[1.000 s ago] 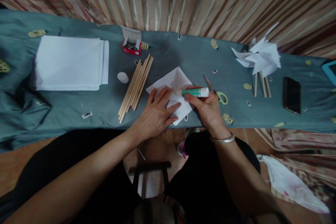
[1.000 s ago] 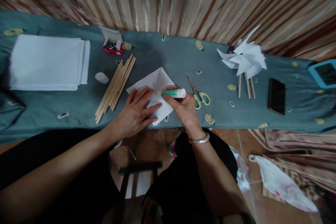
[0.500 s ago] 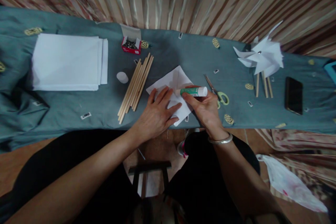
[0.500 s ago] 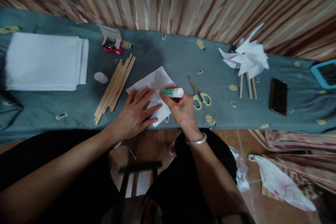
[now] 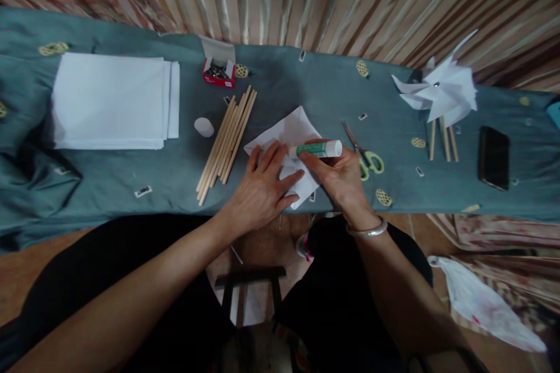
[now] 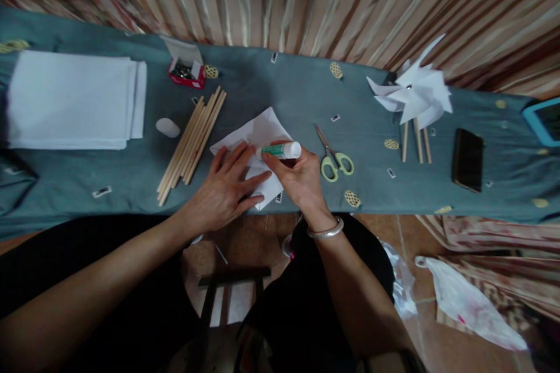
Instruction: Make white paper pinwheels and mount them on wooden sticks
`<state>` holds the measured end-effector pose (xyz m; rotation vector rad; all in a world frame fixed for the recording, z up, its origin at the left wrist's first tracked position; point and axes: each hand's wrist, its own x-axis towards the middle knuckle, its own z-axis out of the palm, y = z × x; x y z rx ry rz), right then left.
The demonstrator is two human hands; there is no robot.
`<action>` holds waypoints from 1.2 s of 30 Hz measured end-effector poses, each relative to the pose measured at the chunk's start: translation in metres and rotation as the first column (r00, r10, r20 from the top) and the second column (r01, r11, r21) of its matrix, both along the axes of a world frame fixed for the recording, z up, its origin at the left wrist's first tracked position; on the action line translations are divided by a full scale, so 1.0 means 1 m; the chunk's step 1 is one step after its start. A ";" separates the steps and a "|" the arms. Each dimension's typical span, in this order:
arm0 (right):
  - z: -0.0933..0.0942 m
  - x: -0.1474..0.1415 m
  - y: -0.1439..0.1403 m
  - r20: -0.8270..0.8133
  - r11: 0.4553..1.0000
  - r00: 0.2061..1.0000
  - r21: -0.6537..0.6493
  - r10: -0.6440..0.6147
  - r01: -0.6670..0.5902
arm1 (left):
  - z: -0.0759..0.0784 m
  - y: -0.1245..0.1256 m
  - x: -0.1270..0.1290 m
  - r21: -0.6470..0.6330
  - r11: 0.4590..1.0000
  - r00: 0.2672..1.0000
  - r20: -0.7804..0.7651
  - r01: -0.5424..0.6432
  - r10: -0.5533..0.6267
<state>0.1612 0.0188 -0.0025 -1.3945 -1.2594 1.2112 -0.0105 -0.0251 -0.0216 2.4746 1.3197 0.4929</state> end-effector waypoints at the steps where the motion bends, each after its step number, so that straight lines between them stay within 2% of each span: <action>1: 0.000 0.000 0.000 0.002 1.000 1.000 0.001 0.007 -0.007 | 0.000 0.000 0.000 0.000 1.000 1.000 0.000 0.002 -0.002; 11: 0.002 0.002 -0.004 0.037 0.997 0.997 -0.013 0.073 -0.073 | 0.000 -0.001 0.000 0.006 1.000 1.000 -0.019 0.001 -0.001; 16: 0.003 0.005 -0.006 0.032 0.998 0.998 -0.046 0.054 -0.053 | -0.002 0.000 0.000 0.011 1.000 1.000 0.001 -0.003 0.003; 27: 0.008 0.009 -0.006 0.110 0.999 0.994 -0.040 0.023 -0.019 | -0.002 -0.001 0.000 0.021 1.000 1.000 -0.016 -0.006 0.006; 36: 0.005 0.009 -0.002 0.101 0.999 0.994 -0.017 -0.028 0.030 | -0.002 -0.001 0.000 0.026 1.000 1.000 -0.018 -0.008 0.008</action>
